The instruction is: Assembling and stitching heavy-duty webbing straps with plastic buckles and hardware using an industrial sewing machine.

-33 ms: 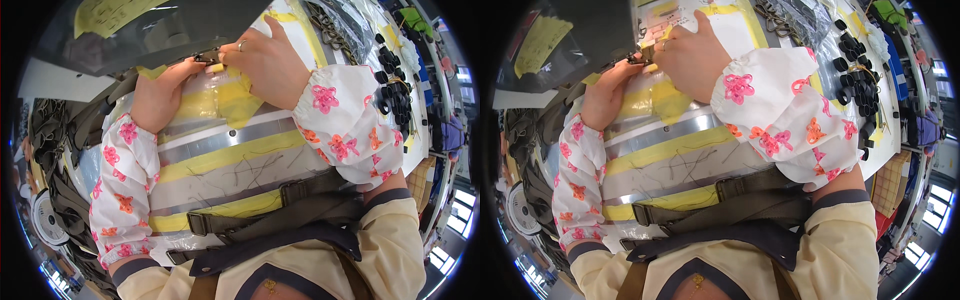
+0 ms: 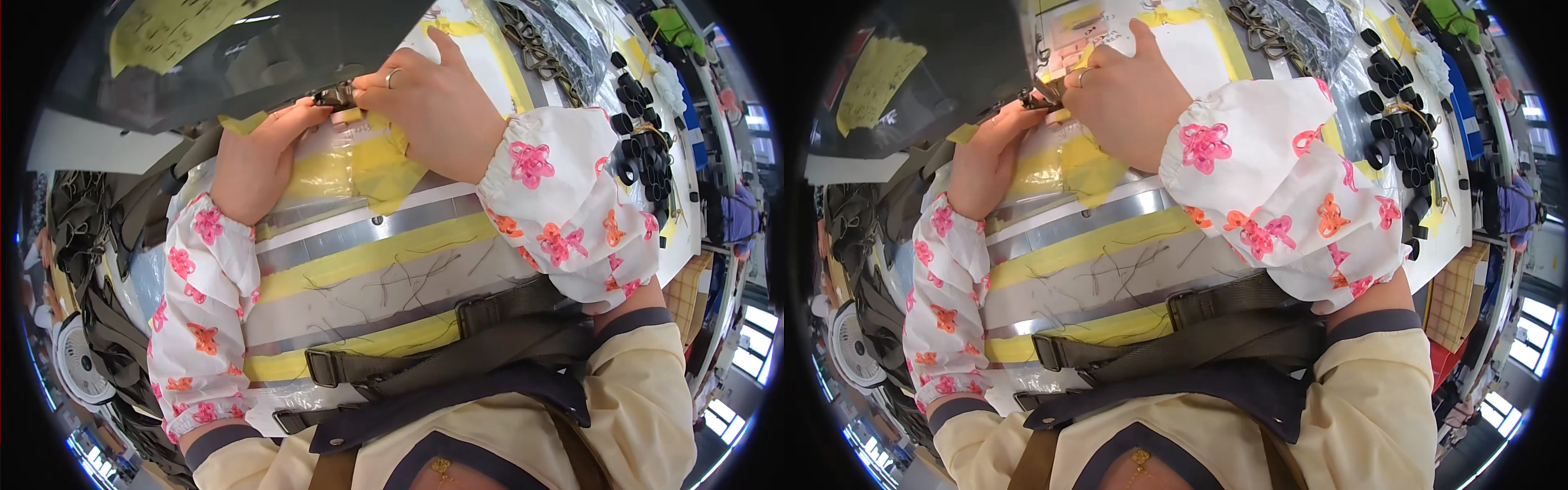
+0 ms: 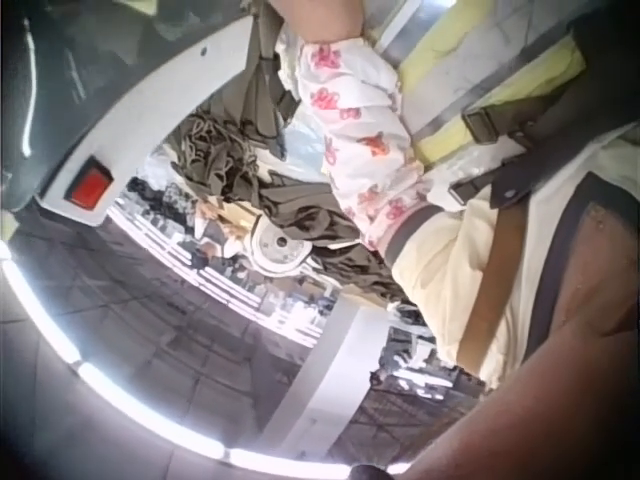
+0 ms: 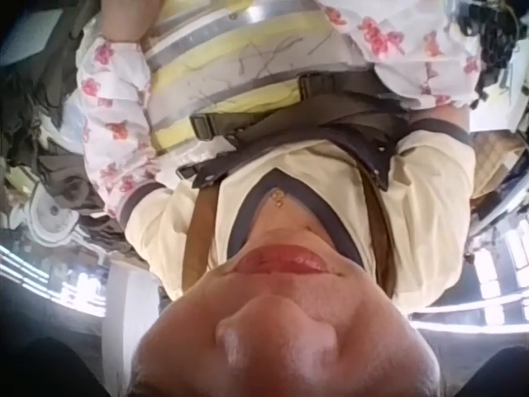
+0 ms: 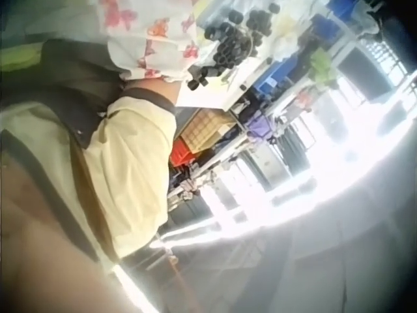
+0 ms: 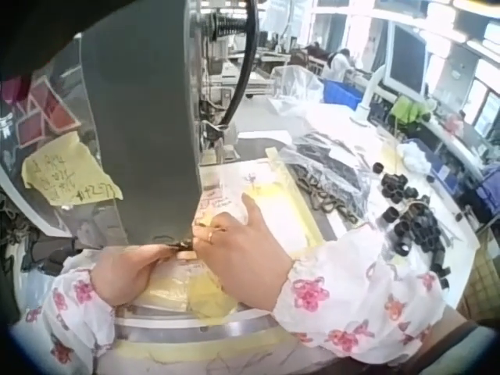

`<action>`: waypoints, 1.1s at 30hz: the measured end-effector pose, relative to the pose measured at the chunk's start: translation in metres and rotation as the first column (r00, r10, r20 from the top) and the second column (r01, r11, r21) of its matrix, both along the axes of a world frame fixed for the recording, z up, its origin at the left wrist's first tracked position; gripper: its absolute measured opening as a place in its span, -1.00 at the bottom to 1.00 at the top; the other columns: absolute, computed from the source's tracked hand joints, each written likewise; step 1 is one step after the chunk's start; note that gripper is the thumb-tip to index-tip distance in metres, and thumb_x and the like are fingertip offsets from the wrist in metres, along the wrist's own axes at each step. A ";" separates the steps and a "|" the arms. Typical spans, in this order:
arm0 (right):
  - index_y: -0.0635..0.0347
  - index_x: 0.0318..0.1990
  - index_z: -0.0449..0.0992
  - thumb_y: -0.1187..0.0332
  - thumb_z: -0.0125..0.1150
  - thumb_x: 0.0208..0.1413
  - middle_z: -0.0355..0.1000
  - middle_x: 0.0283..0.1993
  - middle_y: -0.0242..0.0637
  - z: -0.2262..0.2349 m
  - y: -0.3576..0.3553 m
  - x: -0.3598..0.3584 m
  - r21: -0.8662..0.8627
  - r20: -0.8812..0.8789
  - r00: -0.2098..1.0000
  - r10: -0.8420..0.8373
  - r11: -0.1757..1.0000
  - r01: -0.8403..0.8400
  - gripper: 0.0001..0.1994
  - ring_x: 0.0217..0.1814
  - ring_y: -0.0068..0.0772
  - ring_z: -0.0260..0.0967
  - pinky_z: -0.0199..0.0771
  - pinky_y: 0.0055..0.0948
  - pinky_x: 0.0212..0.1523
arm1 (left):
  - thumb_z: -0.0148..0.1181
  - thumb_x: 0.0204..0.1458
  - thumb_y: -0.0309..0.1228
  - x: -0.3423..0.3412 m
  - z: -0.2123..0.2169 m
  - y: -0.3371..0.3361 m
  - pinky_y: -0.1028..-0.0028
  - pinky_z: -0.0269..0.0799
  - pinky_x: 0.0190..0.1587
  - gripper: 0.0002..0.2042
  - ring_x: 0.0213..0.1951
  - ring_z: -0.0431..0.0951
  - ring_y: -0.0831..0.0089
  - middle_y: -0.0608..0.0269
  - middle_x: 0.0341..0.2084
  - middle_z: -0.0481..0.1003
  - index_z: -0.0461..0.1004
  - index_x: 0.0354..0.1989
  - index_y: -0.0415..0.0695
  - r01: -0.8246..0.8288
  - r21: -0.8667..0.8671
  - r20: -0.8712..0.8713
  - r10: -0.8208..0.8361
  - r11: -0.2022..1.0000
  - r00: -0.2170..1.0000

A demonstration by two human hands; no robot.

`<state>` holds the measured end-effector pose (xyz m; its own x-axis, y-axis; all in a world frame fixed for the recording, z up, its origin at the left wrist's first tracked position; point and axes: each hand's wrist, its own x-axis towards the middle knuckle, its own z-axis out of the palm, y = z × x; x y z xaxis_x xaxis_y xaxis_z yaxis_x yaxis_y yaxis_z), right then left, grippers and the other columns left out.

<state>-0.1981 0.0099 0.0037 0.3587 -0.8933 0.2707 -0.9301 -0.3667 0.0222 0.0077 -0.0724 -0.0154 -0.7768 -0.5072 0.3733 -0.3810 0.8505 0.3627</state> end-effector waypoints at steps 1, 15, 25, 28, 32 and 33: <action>-0.01 -0.17 0.47 0.53 0.29 -0.37 0.40 -0.06 -0.62 -0.002 0.001 -0.001 -0.016 -0.027 0.999 -0.024 1.000 0.023 -0.55 0.08 -0.52 0.21 -0.07 0.05 0.22 | 0.01 -0.06 -0.61 -0.001 0.000 0.001 0.46 0.43 -0.29 -0.71 -0.31 0.54 0.28 0.23 -0.28 0.52 0.46 -0.16 -0.04 -0.026 0.019 0.028 0.025 0.999 0.999; 0.08 -0.18 0.46 0.53 0.25 -0.31 0.39 -0.08 -0.50 0.003 0.004 0.003 0.065 0.015 0.997 -0.070 0.996 0.069 -0.60 0.12 -0.46 0.20 -0.08 0.04 0.24 | -0.04 -0.03 -0.62 -0.003 0.009 0.006 0.43 0.47 -0.34 -0.61 -0.32 0.55 0.25 0.22 -0.26 0.52 0.43 -0.03 0.08 -0.065 0.112 0.097 0.054 0.992 0.994; 0.21 -0.09 0.44 0.55 0.23 -0.38 0.33 0.08 -0.37 0.009 0.031 0.009 0.083 0.123 0.992 0.025 0.996 -0.036 -0.50 0.16 -0.34 0.17 -0.08 0.05 0.24 | 0.12 -0.23 -0.59 0.000 0.030 0.020 0.38 0.43 -0.15 -0.74 -0.04 0.41 0.27 0.31 -0.05 0.41 0.46 -0.27 -0.12 0.194 -0.202 0.230 -0.146 0.960 0.962; 0.22 -0.12 0.46 0.56 0.22 -0.38 0.36 0.06 -0.35 0.009 0.029 0.010 0.052 0.103 0.994 0.034 0.998 -0.039 -0.52 0.14 -0.34 0.19 -0.07 0.05 0.23 | 0.14 -0.21 -0.48 0.001 0.028 0.017 0.41 0.46 -0.20 -0.81 -0.05 0.41 0.30 0.38 -0.08 0.43 0.46 -0.34 -0.08 0.241 -0.286 0.293 -0.155 0.927 0.943; 0.22 -0.15 0.48 0.57 0.20 -0.37 0.39 0.02 -0.34 0.007 0.027 0.012 -0.011 0.101 0.994 0.035 0.999 -0.034 -0.56 0.10 -0.34 0.23 -0.07 0.06 0.23 | 0.07 -0.16 -0.46 0.004 0.014 0.014 0.47 0.37 -0.47 -0.86 -0.06 0.45 0.38 0.45 -0.07 0.42 0.41 -0.36 -0.04 0.193 -0.291 0.182 -0.144 0.937 0.973; 0.19 -0.19 0.48 0.50 0.13 -0.22 0.41 -0.01 -0.38 0.007 0.025 0.011 -0.025 0.079 0.996 0.049 0.999 -0.047 -0.68 0.06 -0.39 0.25 -0.06 0.08 0.22 | 0.08 -0.17 -0.47 0.003 0.012 0.013 0.47 0.36 -0.48 -0.84 -0.05 0.45 0.38 0.44 -0.09 0.43 0.43 -0.34 -0.03 0.175 -0.282 0.162 -0.133 0.943 0.978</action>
<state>-0.1873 0.0352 0.0109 0.3775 -0.8690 0.3200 -0.9106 -0.4112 -0.0424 0.0111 -0.0589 -0.0032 -0.8916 -0.2614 0.3697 -0.2653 0.9633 0.0415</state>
